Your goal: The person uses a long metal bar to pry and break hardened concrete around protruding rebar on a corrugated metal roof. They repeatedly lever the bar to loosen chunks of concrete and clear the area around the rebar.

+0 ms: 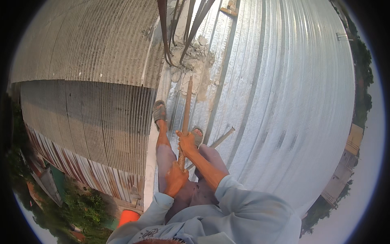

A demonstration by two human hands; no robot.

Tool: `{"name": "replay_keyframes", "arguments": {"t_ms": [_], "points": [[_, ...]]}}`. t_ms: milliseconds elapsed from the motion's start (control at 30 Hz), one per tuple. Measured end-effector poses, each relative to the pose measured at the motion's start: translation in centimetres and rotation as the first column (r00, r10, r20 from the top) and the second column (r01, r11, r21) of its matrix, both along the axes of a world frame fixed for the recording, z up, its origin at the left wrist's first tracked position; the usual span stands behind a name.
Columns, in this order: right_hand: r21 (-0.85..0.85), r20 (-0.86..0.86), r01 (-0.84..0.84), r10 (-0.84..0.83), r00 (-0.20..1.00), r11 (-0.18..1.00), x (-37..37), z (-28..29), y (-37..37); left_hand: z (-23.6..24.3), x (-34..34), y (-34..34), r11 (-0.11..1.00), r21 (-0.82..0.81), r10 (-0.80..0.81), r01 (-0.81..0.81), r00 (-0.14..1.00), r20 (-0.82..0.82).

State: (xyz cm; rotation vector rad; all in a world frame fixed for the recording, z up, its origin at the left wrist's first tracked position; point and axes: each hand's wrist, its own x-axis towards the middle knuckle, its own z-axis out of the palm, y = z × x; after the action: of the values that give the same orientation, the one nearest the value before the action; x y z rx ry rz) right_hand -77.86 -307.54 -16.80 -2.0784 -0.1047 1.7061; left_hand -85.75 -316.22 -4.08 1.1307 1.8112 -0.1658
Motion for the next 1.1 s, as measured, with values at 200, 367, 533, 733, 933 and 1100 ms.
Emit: {"name": "replay_keyframes", "arguments": {"t_ms": [200, 367, 533, 733, 933, 1100], "points": [[0.176, -0.174, 0.174, -0.143, 0.974, 0.969, 5.3, -5.1, 2.5, -8.1, 1.1, 2.0, 0.814, -0.49, 0.56, -0.311, 0.643, 0.522], [0.223, -0.422, 0.364, -0.247, 0.873, 0.904, 6.5, -10.7, 7.3, -14.6, 1.8, 6.8, 0.733, -0.616, 0.665, -0.288, 0.492, 0.562], [0.294, -0.459, 0.386, -0.225, 0.86, 0.874, 4.3, -15.7, 9.9, -20.4, 0.7, 9.0, 0.829, -0.442, 0.541, -0.342, 0.687, 0.485], [0.395, 0.054, 0.032, -0.058, 0.997, 0.918, 2.1, -19.4, 10.1, -19.1, 1.4, 9.4, 0.983, 0.093, 0.14, -0.16, 0.971, 0.192], [0.22, 0.55, -0.341, 0.173, 0.817, 0.914, 0.9, -18.6, 8.6, -25.6, 1.6, 5.0, 0.954, 0.06, 0.275, -0.294, 0.937, 0.215], [0.416, 0.124, -0.049, -0.003, 0.992, 0.908, 3.1, -22.1, 6.5, -26.3, 1.8, 4.3, 0.856, -0.258, 0.516, -0.447, 0.759, 0.397]]}}
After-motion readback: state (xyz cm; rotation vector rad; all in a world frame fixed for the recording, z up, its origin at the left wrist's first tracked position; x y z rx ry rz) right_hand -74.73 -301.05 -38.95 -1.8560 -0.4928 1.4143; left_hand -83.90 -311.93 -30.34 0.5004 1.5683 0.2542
